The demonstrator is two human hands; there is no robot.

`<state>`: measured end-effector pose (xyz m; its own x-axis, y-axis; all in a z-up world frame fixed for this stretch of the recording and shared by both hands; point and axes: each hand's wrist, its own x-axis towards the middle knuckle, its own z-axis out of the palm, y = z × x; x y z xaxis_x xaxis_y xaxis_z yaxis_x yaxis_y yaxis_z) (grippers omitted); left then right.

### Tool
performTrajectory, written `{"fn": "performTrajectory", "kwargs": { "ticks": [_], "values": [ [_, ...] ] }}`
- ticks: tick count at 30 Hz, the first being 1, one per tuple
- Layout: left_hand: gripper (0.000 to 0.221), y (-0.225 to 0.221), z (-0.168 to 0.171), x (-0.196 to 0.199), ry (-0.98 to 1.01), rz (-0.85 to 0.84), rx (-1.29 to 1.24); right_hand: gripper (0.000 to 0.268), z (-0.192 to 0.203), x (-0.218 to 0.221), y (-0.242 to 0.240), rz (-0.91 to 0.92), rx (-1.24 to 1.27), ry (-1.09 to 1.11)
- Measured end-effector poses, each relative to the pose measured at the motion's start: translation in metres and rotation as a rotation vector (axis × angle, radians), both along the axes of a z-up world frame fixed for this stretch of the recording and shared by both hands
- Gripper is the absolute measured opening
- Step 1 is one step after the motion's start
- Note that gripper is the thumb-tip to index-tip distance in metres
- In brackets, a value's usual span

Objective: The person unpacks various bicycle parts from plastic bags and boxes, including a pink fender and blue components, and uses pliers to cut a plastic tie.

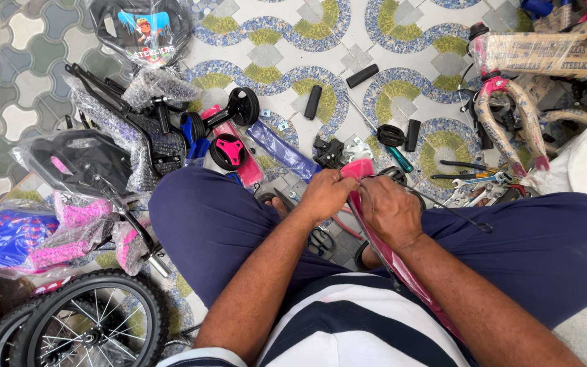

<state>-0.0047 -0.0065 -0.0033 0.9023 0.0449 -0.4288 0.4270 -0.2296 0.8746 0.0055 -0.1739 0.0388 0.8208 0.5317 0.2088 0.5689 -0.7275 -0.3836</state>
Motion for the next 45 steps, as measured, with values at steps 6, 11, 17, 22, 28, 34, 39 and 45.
{"fn": "performTrajectory", "kwargs": {
  "ticks": [6,11,17,22,28,34,39,45],
  "values": [
    [0.038,-0.017,-0.001,-0.012,-0.049,0.076,-0.048,0.016,-0.002,0.003,-0.006,-0.033,-0.012,-0.013],
    [0.038,-0.011,0.009,-0.005,-0.126,-0.043,0.183,0.016,-0.004,0.005,-0.006,0.008,-0.088,-0.029],
    [0.043,-0.003,0.011,0.001,-0.109,-0.14,0.355,0.023,-0.003,0.011,-0.004,0.117,-0.156,0.042],
    [0.044,-0.001,0.008,0.001,-0.092,-0.168,0.355,0.016,0.004,0.015,-0.003,0.164,-0.307,0.114],
    [0.046,-0.002,0.007,-0.001,-0.088,-0.191,0.339,0.019,0.011,0.014,-0.004,0.181,-0.215,0.044],
    [0.043,-0.001,0.005,-0.001,-0.118,-0.192,0.278,0.02,0.01,0.019,-0.008,0.305,-0.298,-0.071],
    [0.047,0.002,0.011,0.002,-0.063,-0.236,0.238,0.023,0.013,0.021,-0.01,0.344,-0.293,-0.041],
    [0.046,0.004,0.013,0.0,-0.123,-0.225,0.203,0.031,0.01,0.02,-0.008,0.283,-0.321,0.068]
  ]
}}
